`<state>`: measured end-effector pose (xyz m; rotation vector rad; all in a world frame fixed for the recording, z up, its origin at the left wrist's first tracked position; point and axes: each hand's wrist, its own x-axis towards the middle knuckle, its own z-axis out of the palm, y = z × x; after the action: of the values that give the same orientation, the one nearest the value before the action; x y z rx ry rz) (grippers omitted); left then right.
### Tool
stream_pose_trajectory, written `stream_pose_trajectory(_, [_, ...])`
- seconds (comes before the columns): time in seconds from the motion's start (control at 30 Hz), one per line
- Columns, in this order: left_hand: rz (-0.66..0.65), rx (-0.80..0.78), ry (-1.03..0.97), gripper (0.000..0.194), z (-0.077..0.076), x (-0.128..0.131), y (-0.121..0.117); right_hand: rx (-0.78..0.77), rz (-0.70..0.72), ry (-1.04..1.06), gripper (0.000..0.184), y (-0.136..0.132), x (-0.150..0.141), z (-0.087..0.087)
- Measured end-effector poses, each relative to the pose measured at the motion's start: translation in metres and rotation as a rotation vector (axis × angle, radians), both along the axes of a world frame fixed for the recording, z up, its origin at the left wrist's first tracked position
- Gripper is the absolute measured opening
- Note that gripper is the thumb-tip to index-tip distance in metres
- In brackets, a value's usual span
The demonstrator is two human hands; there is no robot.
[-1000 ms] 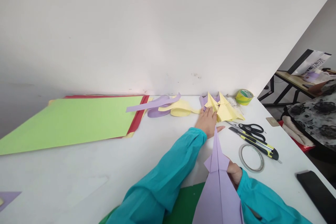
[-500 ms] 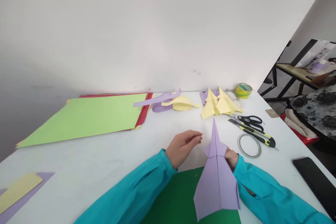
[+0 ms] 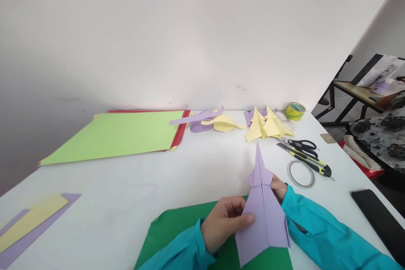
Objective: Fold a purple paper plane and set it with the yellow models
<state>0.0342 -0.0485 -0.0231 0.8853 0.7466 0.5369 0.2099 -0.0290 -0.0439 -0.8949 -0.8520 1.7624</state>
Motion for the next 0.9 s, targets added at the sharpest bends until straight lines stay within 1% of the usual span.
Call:
stream_pose_trajectory(0.23, [-0.079, -0.008, 0.064, 0.045, -0.010, -0.004, -0.003, -0.070, -0.079, 0.063, 0.032, -0.002, -0.006, 0.004])
stream_pose_trajectory(0.4, [-0.103, -0.020, 0.099, 0.051, -0.021, -0.005, -0.005, -0.099, -0.074, 0.048, 0.026, 0.000, -0.005, 0.011])
stream_pose_trajectory(0.57, [-0.171, 0.023, 0.097, 0.051, -0.024, -0.008, -0.005, -0.114, -0.066, 0.023, 0.026, 0.000, -0.002, 0.014])
stream_pose_trajectory(0.73, [-0.243, 0.094, 0.172, 0.055, -0.026, -0.010, -0.001, -0.113, -0.065, 0.004, 0.024, 0.000, -0.001, 0.012])
stream_pose_trajectory(0.83, [-0.295, 0.132, 0.207, 0.060, -0.030, -0.010, 0.000, -0.101, -0.078, -0.004, 0.029, 0.003, 0.001, 0.008])
stream_pose_trajectory(0.9, [-0.313, 0.127, 0.205, 0.061, -0.031, -0.009, -0.001, -0.096, -0.088, -0.011, 0.033, 0.004, 0.003, 0.005])
